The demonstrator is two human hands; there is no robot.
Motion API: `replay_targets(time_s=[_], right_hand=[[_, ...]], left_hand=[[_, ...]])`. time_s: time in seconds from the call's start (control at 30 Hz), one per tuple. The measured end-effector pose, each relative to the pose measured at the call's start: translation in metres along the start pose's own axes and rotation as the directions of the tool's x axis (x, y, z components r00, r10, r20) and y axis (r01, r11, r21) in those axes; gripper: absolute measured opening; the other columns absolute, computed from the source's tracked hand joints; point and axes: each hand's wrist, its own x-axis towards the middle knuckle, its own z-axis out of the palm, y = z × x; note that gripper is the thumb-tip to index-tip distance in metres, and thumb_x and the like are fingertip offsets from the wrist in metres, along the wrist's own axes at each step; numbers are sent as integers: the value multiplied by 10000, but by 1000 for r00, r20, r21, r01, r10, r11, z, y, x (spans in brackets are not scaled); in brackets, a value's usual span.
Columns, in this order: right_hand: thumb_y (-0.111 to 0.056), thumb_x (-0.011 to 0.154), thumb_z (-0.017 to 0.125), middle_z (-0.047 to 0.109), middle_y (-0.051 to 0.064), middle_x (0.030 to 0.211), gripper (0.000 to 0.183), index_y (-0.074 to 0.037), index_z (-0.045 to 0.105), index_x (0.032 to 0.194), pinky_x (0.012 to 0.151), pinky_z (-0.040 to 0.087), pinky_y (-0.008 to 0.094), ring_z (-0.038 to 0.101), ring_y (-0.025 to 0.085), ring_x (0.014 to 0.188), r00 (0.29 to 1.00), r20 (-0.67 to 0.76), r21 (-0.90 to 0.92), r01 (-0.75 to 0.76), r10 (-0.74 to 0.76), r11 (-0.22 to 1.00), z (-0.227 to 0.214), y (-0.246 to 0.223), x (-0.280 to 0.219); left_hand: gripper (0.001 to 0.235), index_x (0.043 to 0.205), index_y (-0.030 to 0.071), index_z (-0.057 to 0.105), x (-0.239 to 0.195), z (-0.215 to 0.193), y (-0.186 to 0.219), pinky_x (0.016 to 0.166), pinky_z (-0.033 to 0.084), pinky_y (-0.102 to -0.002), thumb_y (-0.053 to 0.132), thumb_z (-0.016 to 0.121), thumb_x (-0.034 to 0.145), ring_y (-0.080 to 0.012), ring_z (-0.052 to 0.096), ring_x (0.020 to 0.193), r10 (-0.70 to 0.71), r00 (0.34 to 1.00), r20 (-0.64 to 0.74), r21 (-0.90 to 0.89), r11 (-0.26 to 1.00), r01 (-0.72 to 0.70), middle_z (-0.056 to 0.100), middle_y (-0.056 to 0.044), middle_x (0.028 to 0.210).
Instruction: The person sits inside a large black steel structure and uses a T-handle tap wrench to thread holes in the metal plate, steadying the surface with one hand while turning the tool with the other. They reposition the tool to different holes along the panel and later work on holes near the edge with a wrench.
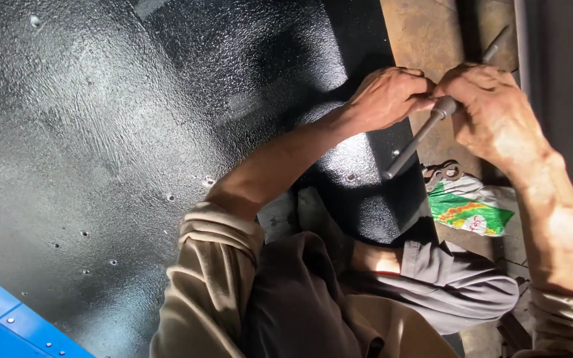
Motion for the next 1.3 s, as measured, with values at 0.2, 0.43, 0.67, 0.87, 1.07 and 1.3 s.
replay_targets(time_s=[0.2, 0.43, 0.67, 0.87, 1.07, 1.3], right_hand=[[26, 822, 633, 717, 148, 1018, 220, -33, 640, 1034, 975, 536, 474, 703, 318, 984, 991, 97, 84, -102, 94, 991, 3, -57, 2], [-68, 868, 678, 666, 265, 922, 329, 11, 565, 1167, 677, 553, 483, 685, 422, 775, 959, -7, 322, -266, 283, 909, 71, -101, 17], [-84, 854, 663, 669, 233, 839, 374, 9, 549, 1199, 653, 550, 462, 704, 381, 720, 890, 60, 362, -441, 452, 821, 82, -113, 35], [-81, 905, 667, 650, 273, 893, 357, 14, 500, 1206, 685, 535, 523, 671, 476, 795, 974, -9, 252, -217, 227, 943, 88, -105, 39], [-106, 930, 647, 653, 246, 846, 285, -19, 452, 1119, 644, 531, 566, 672, 470, 704, 946, 292, 107, -175, 137, 979, 74, -111, 53], [-25, 872, 614, 663, 170, 746, 257, -83, 482, 1085, 613, 553, 529, 695, 407, 686, 879, 476, 1, 16, -15, 1000, 73, -110, 59]], left_hand=[[250, 1055, 81, 735, -57, -27, 0, 736, 524, -419, 317, 680, 991, -245, 719, 758, 219, 969, 115, -258, 949, -184, 696, -104, 899], [274, 1071, 90, 765, -151, -68, -15, 887, 538, -428, 303, 748, 898, -326, 717, 957, 91, 981, -171, -9, 996, -94, 752, -132, 1007], [208, 1174, 52, 751, -207, -95, -47, 785, 598, -245, 160, 666, 1018, -97, 756, 847, -529, 746, -404, -459, 823, 335, 810, -58, 931], [265, 1181, -10, 709, -227, -69, -58, 710, 618, -271, 181, 630, 1016, -123, 741, 783, -632, 717, -293, -652, 681, 334, 781, -73, 905], [341, 1291, -12, 632, -225, -33, -38, 753, 655, -321, 210, 647, 1033, -168, 759, 864, -501, 863, 56, -810, 483, 333, 765, -126, 988], [493, 1440, 23, 491, -212, -14, -2, 775, 615, -296, 270, 630, 1037, -142, 773, 904, -487, 829, 274, -753, 427, 500, 785, -84, 1038]])
